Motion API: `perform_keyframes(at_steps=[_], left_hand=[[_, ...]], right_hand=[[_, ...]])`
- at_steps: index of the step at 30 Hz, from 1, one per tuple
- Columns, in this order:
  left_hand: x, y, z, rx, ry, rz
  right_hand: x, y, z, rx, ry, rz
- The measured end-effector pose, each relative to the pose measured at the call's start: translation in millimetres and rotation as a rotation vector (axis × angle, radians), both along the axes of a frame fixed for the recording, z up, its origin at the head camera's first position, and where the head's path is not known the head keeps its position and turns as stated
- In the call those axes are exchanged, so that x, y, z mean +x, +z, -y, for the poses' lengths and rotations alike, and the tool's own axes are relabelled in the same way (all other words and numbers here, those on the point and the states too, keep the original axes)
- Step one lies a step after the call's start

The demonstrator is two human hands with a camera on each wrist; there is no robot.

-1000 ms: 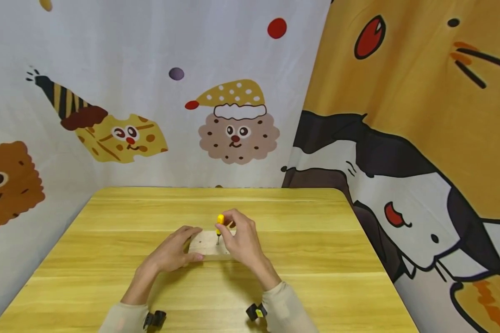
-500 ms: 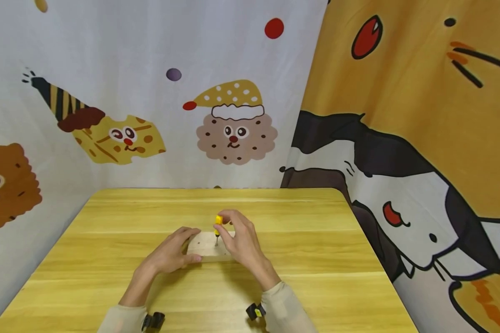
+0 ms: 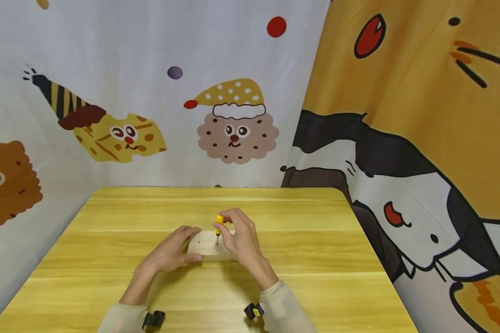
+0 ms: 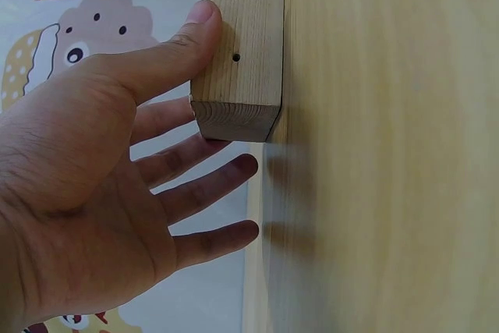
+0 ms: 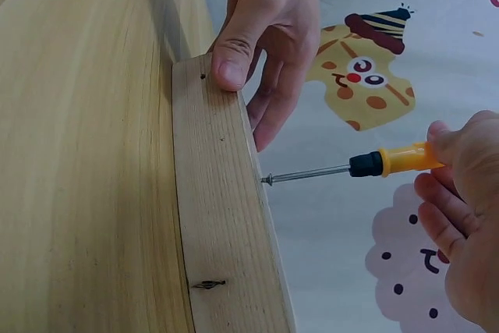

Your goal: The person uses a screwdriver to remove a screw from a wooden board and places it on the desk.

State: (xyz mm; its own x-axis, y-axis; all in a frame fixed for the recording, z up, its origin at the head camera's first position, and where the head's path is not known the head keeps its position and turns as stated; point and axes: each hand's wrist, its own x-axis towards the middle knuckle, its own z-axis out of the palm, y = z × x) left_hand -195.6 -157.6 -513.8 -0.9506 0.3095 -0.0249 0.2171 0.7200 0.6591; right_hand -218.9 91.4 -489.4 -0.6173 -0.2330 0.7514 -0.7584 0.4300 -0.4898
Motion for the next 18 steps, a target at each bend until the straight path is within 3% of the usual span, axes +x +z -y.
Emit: perform_keyframes(at_steps=[18], left_hand=[[-1.7, -2.4, 0.4, -0.016, 0.002, -0.002]], right_hand=[[-0.7, 0.9, -4.0, 0.010, 0.038, 0.050]])
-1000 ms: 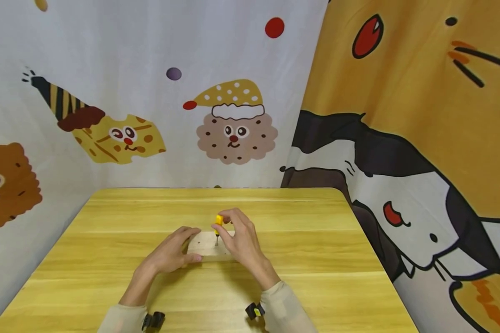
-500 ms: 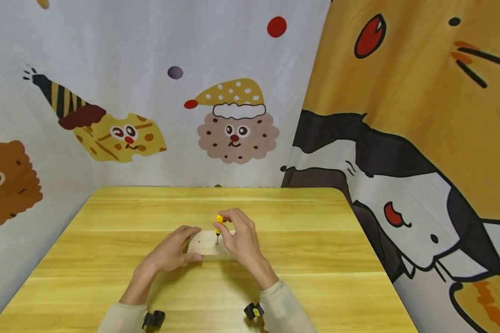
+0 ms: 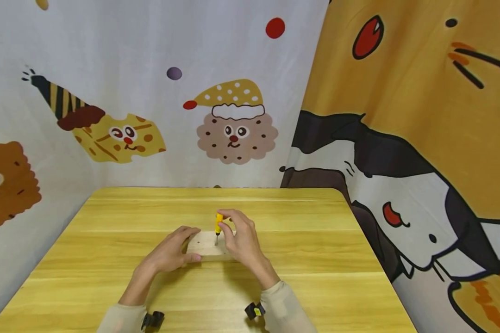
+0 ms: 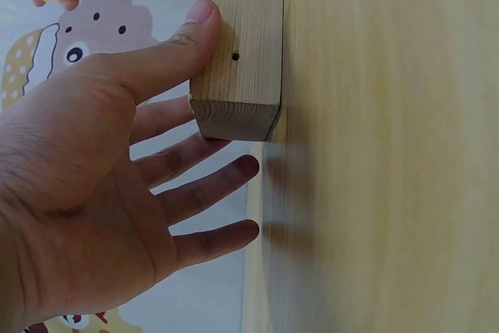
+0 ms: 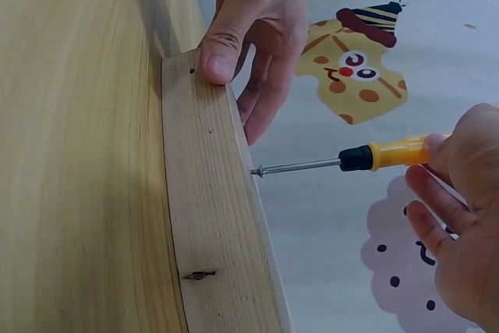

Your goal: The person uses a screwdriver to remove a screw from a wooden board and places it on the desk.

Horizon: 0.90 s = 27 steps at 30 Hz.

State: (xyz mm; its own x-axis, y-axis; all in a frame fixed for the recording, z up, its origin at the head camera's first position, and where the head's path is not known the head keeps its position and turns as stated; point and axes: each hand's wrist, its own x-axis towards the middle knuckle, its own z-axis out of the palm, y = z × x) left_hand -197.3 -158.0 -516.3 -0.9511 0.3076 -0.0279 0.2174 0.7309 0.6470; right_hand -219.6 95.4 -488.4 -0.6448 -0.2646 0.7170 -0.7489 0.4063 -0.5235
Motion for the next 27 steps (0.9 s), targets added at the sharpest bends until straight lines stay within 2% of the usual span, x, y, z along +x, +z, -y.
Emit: perform_keyframes(at_steps=[7, 13, 27], left_hand=[[-0.6, -0.3, 0.7, 0.005, -0.001, -0.005], [-0.3, -0.7, 0.8, 0.002, 0.011, 0.009], [1.9, 1.3, 1.2, 0.011, -0.003, -0.004]], right_hand=[[-2.1, -2.4, -1.5, 0.004, 0.023, 0.014], [-4.0, -4.1, -1.6, -0.006, 0.038, -0.023], [-3.7, -2.0, 0.7, -0.051, -0.035, -0.069]])
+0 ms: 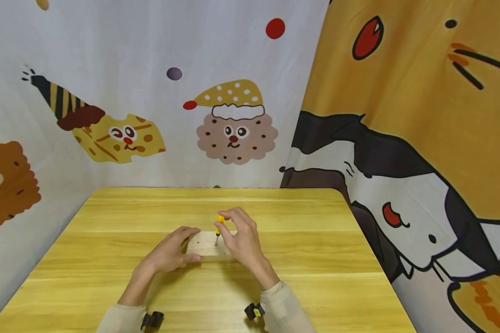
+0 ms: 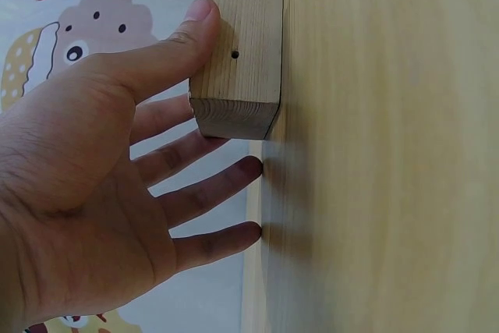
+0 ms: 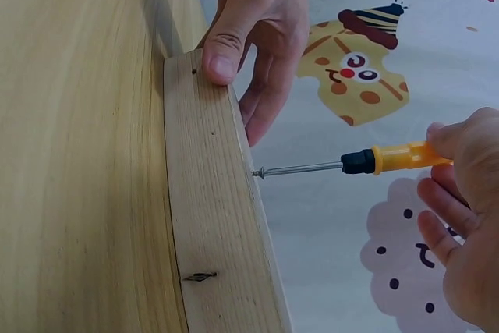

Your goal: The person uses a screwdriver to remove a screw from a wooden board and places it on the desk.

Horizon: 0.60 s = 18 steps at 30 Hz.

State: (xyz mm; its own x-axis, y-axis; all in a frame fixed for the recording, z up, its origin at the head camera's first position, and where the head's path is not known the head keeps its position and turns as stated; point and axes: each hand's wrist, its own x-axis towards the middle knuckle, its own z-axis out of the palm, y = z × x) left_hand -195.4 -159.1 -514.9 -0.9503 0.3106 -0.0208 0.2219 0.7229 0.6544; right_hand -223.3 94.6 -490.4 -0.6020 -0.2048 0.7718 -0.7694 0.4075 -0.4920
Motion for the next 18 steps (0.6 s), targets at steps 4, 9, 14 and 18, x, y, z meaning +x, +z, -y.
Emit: perform_keyframes(at_steps=[4, 9, 14, 18], left_hand=[[0.0, -0.1, -0.2, 0.000, 0.001, 0.000], [-0.2, -2.0, 0.1, -0.003, 0.007, 0.002], [0.2, -1.2, 0.1, -0.001, 0.008, 0.006], [-0.2, -0.3, -0.1, 0.005, 0.010, 0.007]], right_hand=[[0.6, -0.3, 0.2, 0.005, 0.014, 0.013], [0.5, -1.1, 0.5, 0.008, 0.054, 0.007], [0.9, -0.6, 0.3, 0.005, 0.086, 0.039], [1.3, 0.0, 0.2, -0.001, 0.095, 0.061]])
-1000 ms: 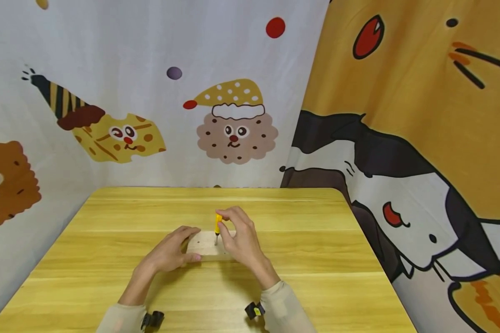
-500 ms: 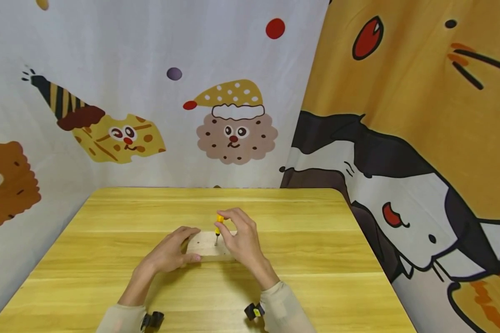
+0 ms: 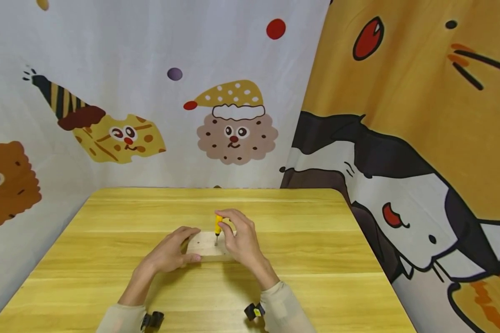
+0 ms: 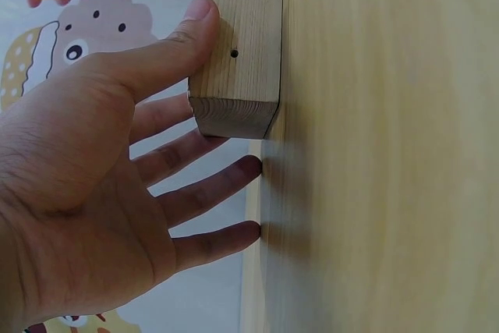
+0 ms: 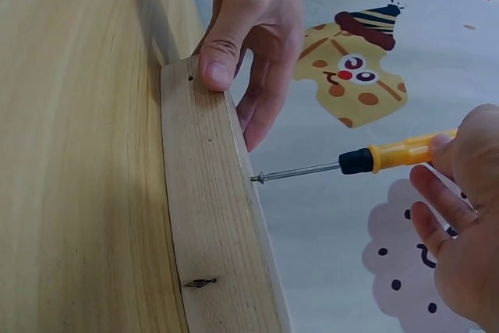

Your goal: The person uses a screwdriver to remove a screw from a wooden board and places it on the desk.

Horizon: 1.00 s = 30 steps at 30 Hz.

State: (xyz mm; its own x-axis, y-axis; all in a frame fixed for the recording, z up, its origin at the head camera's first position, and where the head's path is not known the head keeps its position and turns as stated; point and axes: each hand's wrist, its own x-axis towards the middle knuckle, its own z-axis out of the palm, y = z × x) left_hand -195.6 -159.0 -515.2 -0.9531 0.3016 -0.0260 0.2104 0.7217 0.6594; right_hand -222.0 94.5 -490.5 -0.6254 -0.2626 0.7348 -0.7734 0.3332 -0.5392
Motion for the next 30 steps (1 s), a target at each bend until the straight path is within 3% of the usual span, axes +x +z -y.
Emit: perform_keyframes(at_steps=[18, 25, 28, 30], left_hand=[[-0.7, -1.1, 0.9, 0.002, -0.003, 0.009], [-2.2, -8.3, 6.1, 0.028, -0.052, -0.066], [-2.2, -7.4, 5.3, 0.027, -0.044, -0.050], [0.4, 0.0, 2.4, 0.026, -0.022, -0.014]], right_hand=[[-1.0, -0.3, 0.7, -0.019, 0.002, -0.076], [-0.7, -0.6, 1.1, -0.007, -0.009, -0.089], [-0.4, 0.0, 1.0, -0.001, -0.016, -0.091], [-0.2, 0.3, 1.2, -0.002, -0.018, -0.097]])
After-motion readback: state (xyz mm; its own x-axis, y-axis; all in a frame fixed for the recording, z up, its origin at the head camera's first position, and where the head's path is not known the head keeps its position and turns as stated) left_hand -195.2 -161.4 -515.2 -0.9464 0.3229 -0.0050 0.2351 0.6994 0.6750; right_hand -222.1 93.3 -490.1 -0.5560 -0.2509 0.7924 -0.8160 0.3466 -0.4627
